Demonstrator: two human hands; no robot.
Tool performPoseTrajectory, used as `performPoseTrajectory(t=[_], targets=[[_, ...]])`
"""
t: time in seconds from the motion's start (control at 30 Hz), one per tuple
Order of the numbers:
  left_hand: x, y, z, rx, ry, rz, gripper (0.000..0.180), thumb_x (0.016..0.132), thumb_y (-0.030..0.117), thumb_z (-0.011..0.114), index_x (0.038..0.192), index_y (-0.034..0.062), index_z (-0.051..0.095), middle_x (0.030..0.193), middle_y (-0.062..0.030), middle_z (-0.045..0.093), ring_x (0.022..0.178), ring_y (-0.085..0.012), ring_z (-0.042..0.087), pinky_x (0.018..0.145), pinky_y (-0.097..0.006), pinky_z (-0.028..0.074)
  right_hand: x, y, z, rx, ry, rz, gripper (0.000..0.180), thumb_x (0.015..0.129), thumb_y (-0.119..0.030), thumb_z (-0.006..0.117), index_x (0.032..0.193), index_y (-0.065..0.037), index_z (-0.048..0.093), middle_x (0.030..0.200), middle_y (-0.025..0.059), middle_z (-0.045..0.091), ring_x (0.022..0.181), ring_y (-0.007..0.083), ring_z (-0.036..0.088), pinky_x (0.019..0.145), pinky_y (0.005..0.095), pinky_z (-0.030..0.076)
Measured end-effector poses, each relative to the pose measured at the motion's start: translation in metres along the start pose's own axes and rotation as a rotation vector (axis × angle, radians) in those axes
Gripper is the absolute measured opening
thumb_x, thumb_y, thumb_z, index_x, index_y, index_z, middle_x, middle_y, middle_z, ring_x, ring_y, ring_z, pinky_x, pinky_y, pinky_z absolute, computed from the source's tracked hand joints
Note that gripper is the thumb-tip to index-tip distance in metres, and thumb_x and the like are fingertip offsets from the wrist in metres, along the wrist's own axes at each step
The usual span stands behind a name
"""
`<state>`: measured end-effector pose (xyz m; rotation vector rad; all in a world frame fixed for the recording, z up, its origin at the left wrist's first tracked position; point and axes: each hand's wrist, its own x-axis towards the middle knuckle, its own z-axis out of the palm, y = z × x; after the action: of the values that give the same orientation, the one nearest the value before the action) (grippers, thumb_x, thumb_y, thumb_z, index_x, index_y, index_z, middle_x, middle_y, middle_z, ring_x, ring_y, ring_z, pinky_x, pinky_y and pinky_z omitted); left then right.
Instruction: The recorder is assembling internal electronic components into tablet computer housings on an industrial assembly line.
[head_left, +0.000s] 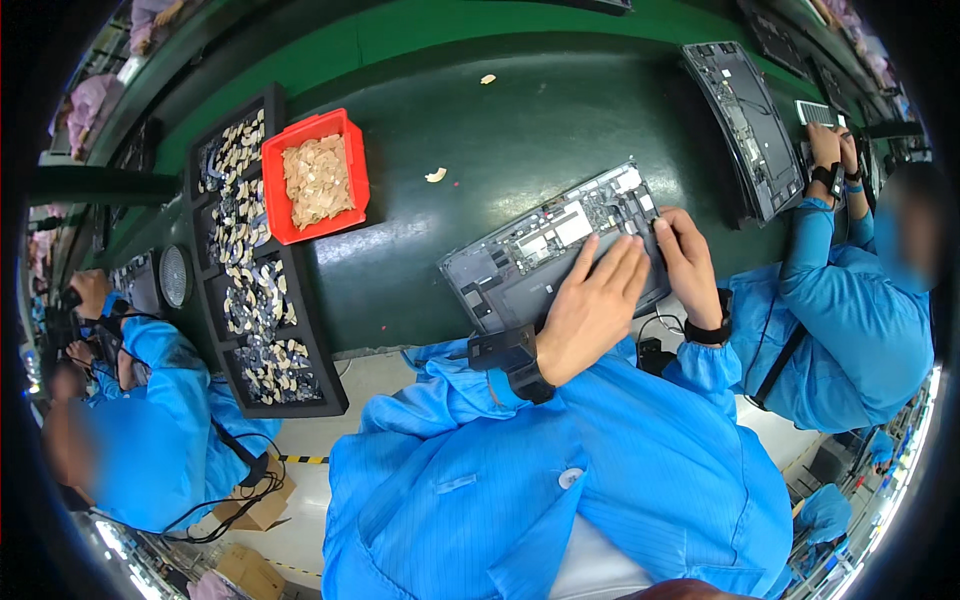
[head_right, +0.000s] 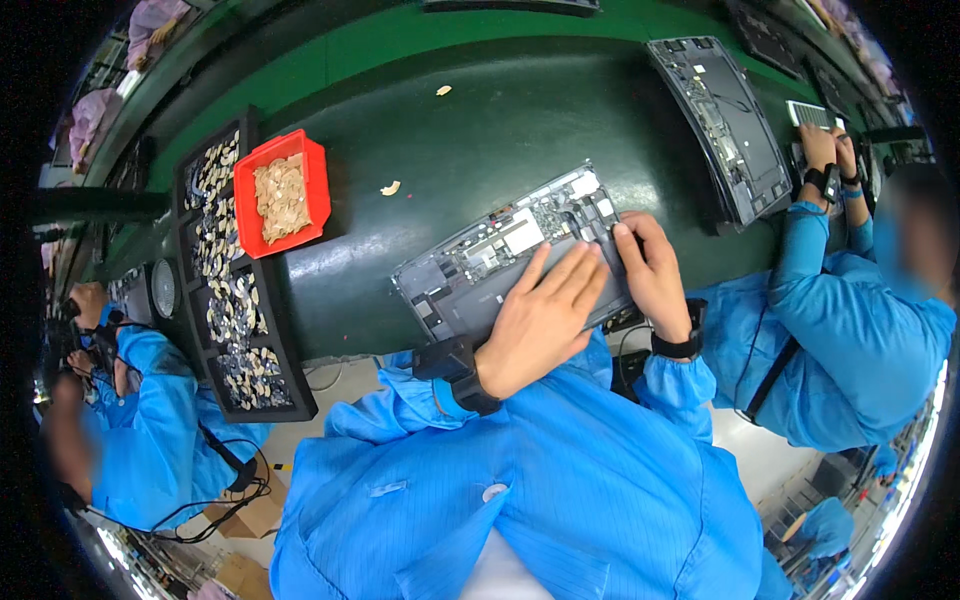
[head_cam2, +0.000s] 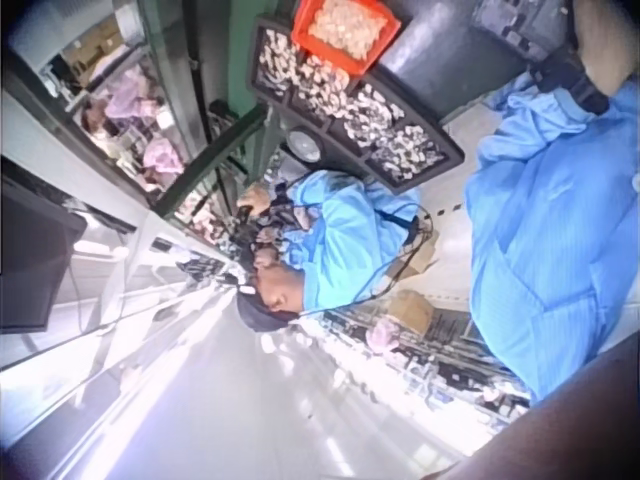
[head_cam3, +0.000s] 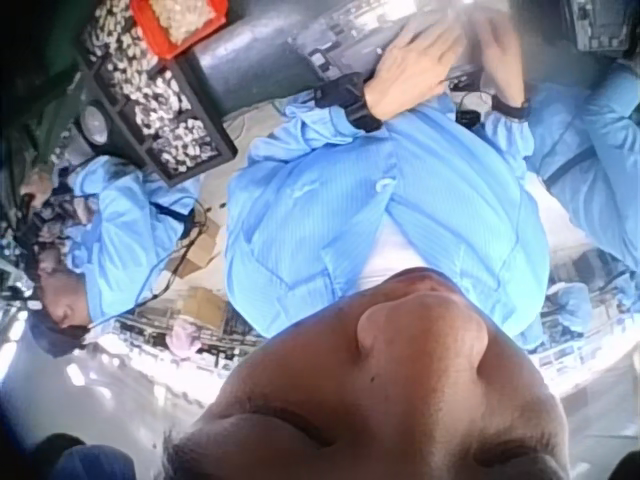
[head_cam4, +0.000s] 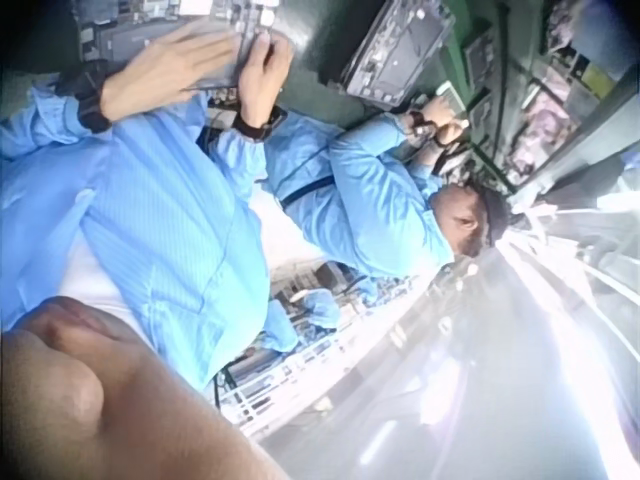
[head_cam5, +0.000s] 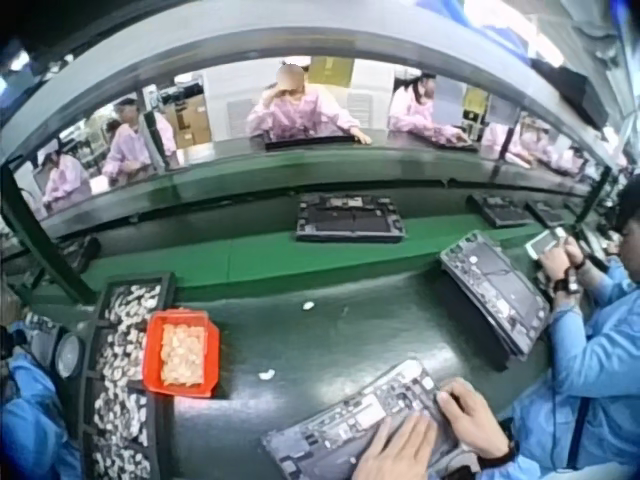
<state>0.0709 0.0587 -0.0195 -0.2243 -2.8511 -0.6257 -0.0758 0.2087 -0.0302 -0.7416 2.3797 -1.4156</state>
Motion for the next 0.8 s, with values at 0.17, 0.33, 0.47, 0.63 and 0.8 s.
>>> performPoseTrajectory(t=[0.17,0.33,0.47,0.63,0.8], targets=[[-0.005,-0.002,0.001,-0.070,0.126,0.003,0.061,0.080,0.020,0.072,0.138,0.0035,0.064,0.142,-0.0141,0.063,0.143,-0.0233,0.051,0.127,-0.053,0.026,-0.006,-0.013,0.006,0.427,-0.122,0.343,0.018,0.112,-0.021,0.054,0.112,-0.007,0.065,0.101,-0.0045,0.065,0.094,0.0039,0.055,0.083,0.0215,0.045],[-0.023,-0.006,-0.051,-0.412,0.258,0.120,0.064,0.087,0.028,0.076,0.147,0.0113,0.060,0.140,-0.0076,0.066,0.140,-0.0224,0.056,0.125,-0.063,0.024,0.021,-0.021,-0.021,0.480,0.065,0.288,0.029,0.110,-0.026,0.058,0.128,-0.005,0.064,0.116,-0.0006,0.067,0.105,0.0086,0.060,0.092,0.0268,0.047],[-0.053,-0.043,-0.082,-0.536,0.581,-0.129,0.042,0.085,0.015,0.081,0.126,0.0109,0.074,0.130,-0.0071,0.073,0.134,-0.0272,0.063,0.124,-0.063,0.025,0.124,-0.059,0.007,0.628,0.184,0.252,0.044,0.109,-0.025,0.060,0.146,0.000,0.057,0.140,0.0058,0.064,0.125,0.0152,0.060,0.106,0.0306,0.046],[-0.100,-0.070,-0.054,-0.387,0.563,-0.511,0.040,0.087,0.011,0.078,0.126,0.0068,0.072,0.125,-0.0099,0.074,0.134,-0.0320,0.062,0.124,-0.060,0.025,0.303,-0.092,0.137,0.334,0.056,-0.119,0.032,0.107,-0.026,0.060,0.121,0.001,0.069,0.111,0.0073,0.071,0.103,0.0162,0.062,0.091,0.0339,0.049],[-0.108,-0.083,-0.039,-0.284,0.605,-0.548,0.033,0.087,0.009,0.077,0.120,0.0078,0.074,0.122,-0.0080,0.074,0.129,-0.0304,0.064,0.123,-0.059,0.030,0.365,-0.114,0.209,0.097,-0.097,-0.145,0.047,0.105,-0.044,0.059,0.120,0.000,0.069,0.105,0.0140,0.076,0.096,0.0271,0.071,0.084,0.0419,0.054]])
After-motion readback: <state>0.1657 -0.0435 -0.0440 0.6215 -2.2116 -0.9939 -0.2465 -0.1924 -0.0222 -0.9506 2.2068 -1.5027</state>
